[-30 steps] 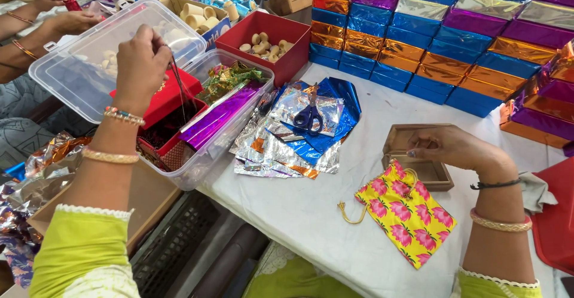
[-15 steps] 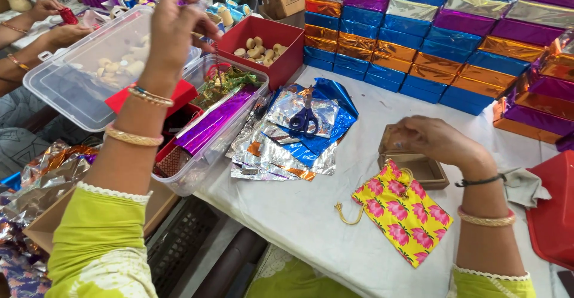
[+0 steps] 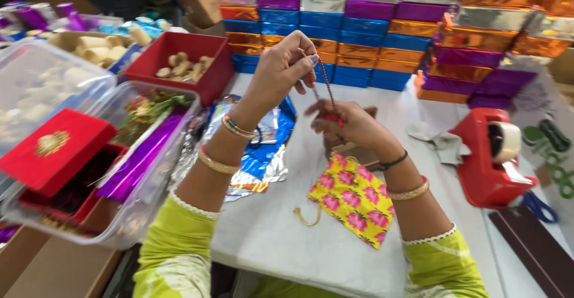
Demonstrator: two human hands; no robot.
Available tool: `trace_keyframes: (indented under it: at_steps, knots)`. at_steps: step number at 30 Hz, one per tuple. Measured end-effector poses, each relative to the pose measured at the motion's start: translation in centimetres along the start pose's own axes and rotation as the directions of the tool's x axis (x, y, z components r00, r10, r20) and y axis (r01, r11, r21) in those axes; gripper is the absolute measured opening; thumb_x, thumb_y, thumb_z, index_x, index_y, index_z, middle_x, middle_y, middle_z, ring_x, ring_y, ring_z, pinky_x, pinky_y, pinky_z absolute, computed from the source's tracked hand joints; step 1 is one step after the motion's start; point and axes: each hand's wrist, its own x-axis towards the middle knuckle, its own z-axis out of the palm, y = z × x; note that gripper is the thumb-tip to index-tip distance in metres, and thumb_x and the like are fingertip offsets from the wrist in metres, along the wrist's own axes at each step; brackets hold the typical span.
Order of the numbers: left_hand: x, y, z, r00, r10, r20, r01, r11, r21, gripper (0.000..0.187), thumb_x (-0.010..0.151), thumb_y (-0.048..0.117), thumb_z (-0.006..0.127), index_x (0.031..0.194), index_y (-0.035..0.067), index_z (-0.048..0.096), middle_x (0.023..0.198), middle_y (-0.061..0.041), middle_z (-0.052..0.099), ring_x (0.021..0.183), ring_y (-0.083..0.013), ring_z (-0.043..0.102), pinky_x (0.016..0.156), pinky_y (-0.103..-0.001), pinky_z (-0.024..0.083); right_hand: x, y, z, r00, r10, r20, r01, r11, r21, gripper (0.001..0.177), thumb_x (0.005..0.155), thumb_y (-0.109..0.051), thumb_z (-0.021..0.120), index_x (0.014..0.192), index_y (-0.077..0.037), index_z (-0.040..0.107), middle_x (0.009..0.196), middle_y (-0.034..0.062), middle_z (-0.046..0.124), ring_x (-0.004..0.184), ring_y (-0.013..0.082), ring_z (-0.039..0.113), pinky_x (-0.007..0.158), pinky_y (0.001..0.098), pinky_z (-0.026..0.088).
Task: The person wraps a small wooden box with shiny blue foil, securing it with tape. They then place a small yellow floral pouch inside another wooden box and wrap that box with shiny orange foil, securing it with tape.
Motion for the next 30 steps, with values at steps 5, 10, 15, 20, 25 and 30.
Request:
trace_keyframes:
  at_steps: [5,10,15,20,25,30]
  knots:
    - [1.9,-3.7,3.0,0.994,0.011,-0.113,-0.034,0.977,-0.21,0.008,0.104,0.014,0.058,0.103,0.006,0.058,0.082,-0.004,0.069,0.071,-0.0083,0.071,0.053,-0.023,0.059,-1.4,1.7,-5.1,0.99,0.141,0.007,-0.141,0.989,-0.05,0.026,0.105,-0.023,0.059,0.106,-0.002,0.075,0.082,-0.0003,0.069,0.076,0.0064,0.063,0.064,0.0254,0.053]
    - [1.0,-8.5,3.5,0.996,-0.064,-0.063,0.042,0.954,-0.298,0.007,0.103,0.012,0.057,0.101,0.006,0.057,0.081,-0.005,0.07,0.071,-0.0099,0.073,0.053,-0.025,0.06,-2.7,4.1,-9.7,0.998,0.064,-0.03,-0.064,0.998,0.0,0.028,0.107,-0.025,0.055,0.101,-0.002,0.071,0.091,0.004,0.07,0.083,0.0094,0.065,0.074,0.026,0.055]
    - [-0.8,-10.3,4.4,0.939,-0.172,0.299,0.23,0.958,-0.17,0.008,0.1,0.013,0.058,0.103,0.006,0.058,0.079,-0.004,0.072,0.07,-0.0105,0.073,0.052,-0.025,0.059,-1.5,4.8,-8.5,0.948,-0.17,-0.27,0.294,0.795,0.53,0.04,0.115,-0.031,0.046,0.092,-0.003,0.064,0.126,0.0111,0.07,0.111,0.0166,0.066,0.106,0.0361,0.056]
    - [-2.2,-8.8,5.3,0.618,-0.549,0.563,0.217,0.807,0.549,0.021,0.084,0.016,0.072,0.103,0.007,0.068,0.077,-0.01,0.073,0.062,-0.0179,0.072,0.054,-0.029,0.057,-0.5,8.1,-8.4,0.951,-0.019,-0.308,0.247,0.646,0.722,0.041,0.115,-0.034,0.042,0.102,-0.001,0.062,0.119,0.0238,0.07,0.111,0.0364,0.071,0.102,0.0512,0.058]
    - [-3.2,-9.8,7.7,0.549,-0.627,0.553,0.15,0.724,0.673,0.043,0.075,0.019,0.082,0.114,0.011,0.065,0.093,-0.008,0.071,0.062,-0.0214,0.073,0.052,-0.033,0.059,-0.8,7.7,-8.6,0.958,0.086,-0.275,0.129,0.724,0.677,0.048,0.113,-0.041,0.037,0.118,0.001,0.061,0.12,0.0225,0.069,0.109,0.0341,0.071,0.098,0.0507,0.058]
    - [-3.4,-8.3,9.7,0.533,-0.65,0.542,0.165,0.708,0.687,0.049,0.078,0.015,0.079,0.121,0.011,0.058,0.092,-0.014,0.074,0.062,-0.0234,0.074,0.051,-0.035,0.059,-1.1,6.4,-8.6,0.961,0.101,-0.259,0.101,0.741,0.664,0.064,0.11,-0.054,0.034,0.129,0.002,0.059,0.124,0.0221,0.068,0.114,0.0341,0.069,0.103,0.0511,0.056]
